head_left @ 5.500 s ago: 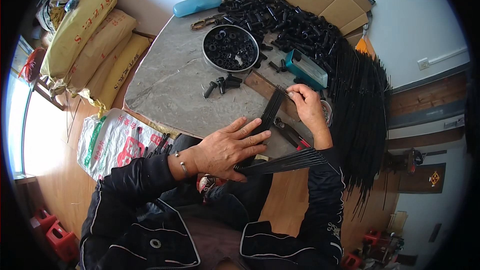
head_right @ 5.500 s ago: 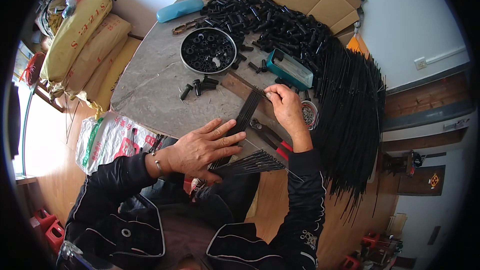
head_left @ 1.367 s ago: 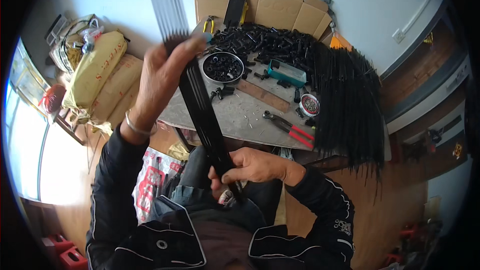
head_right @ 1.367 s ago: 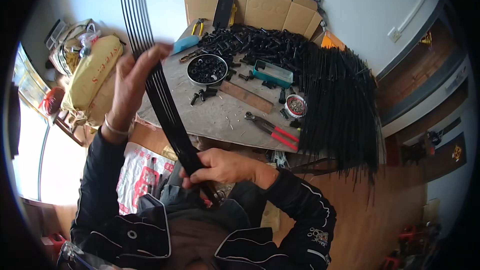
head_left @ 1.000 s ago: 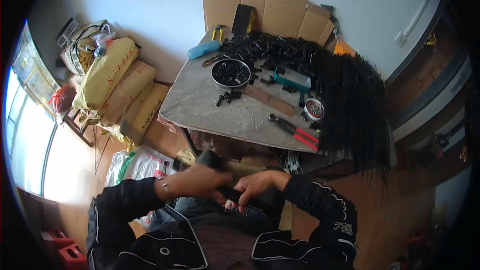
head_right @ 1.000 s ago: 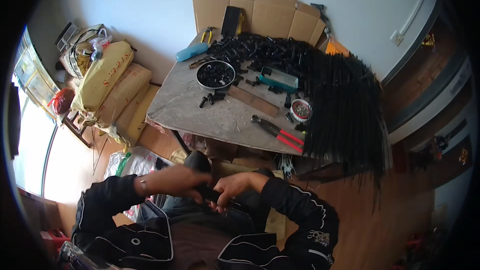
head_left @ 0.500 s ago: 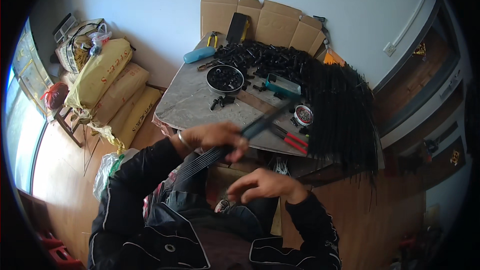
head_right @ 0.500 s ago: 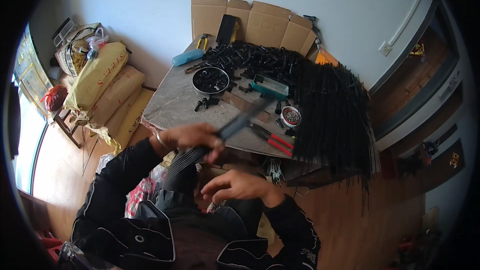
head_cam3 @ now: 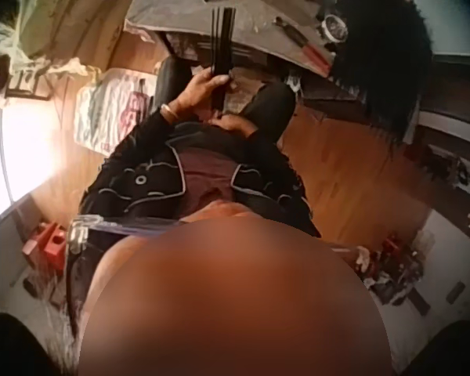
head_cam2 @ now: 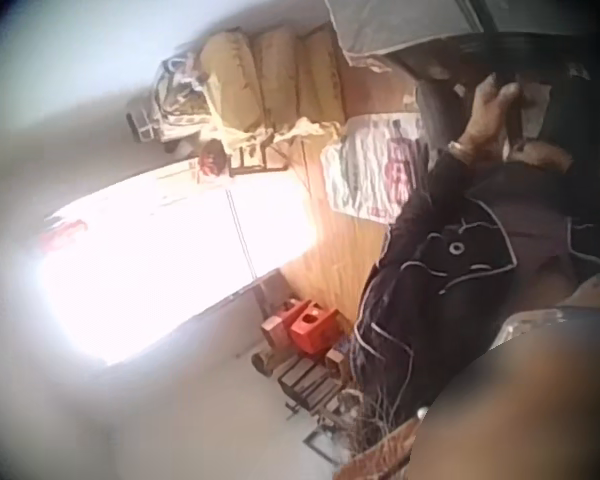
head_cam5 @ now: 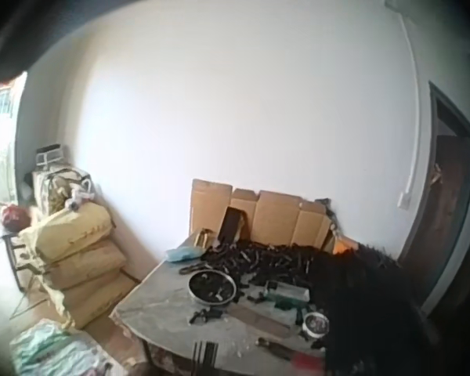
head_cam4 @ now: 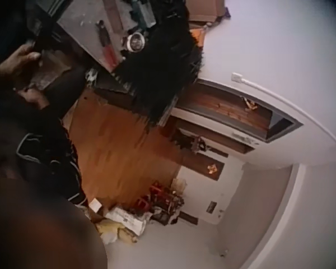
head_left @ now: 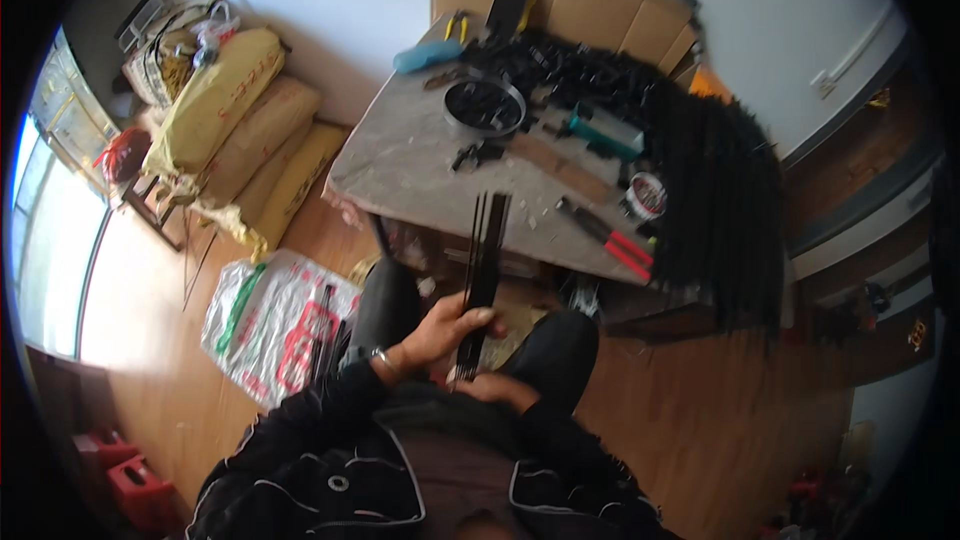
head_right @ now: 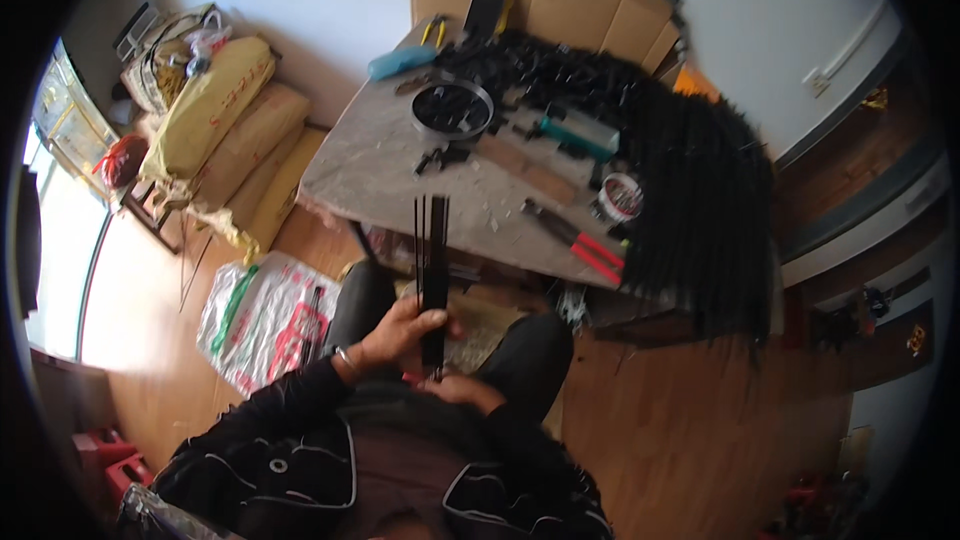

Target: Assembling industrial wire brushes by inserting bristles into a base and securing them.

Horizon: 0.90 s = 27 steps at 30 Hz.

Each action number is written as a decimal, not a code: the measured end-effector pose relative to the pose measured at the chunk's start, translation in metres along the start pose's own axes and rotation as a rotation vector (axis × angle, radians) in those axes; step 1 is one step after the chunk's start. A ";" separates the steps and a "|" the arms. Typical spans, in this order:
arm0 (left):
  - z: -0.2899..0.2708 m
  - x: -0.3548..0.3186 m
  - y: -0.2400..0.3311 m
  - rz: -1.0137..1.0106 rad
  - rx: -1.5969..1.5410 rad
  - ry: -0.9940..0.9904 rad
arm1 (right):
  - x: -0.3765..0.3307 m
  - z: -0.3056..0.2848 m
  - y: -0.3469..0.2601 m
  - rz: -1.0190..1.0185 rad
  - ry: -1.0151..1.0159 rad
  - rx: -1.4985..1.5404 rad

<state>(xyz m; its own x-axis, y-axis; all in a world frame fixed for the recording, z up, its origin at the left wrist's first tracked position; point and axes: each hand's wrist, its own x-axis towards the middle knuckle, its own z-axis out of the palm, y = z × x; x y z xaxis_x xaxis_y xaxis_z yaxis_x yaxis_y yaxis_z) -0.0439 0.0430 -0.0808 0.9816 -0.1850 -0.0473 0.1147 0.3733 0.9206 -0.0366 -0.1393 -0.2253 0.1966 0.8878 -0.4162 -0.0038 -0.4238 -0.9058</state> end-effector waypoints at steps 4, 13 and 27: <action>0.017 0.006 0.050 0.056 -0.013 0.043 | 0.006 -0.001 0.002 0.222 -0.254 -0.070; 0.052 0.019 0.032 0.075 0.027 -0.123 | -0.087 -0.104 -0.121 -0.078 0.225 -0.626; 0.074 0.015 0.029 -0.178 -0.274 -0.040 | -0.154 -0.098 -0.240 -0.653 0.924 0.157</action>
<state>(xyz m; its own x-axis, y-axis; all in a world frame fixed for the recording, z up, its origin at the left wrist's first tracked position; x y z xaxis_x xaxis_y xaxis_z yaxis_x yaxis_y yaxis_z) -0.0371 -0.0160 -0.0262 0.9365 -0.3024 -0.1776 0.3257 0.5619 0.7604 0.0298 -0.1920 0.0642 0.8523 0.4307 0.2969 0.2542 0.1549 -0.9547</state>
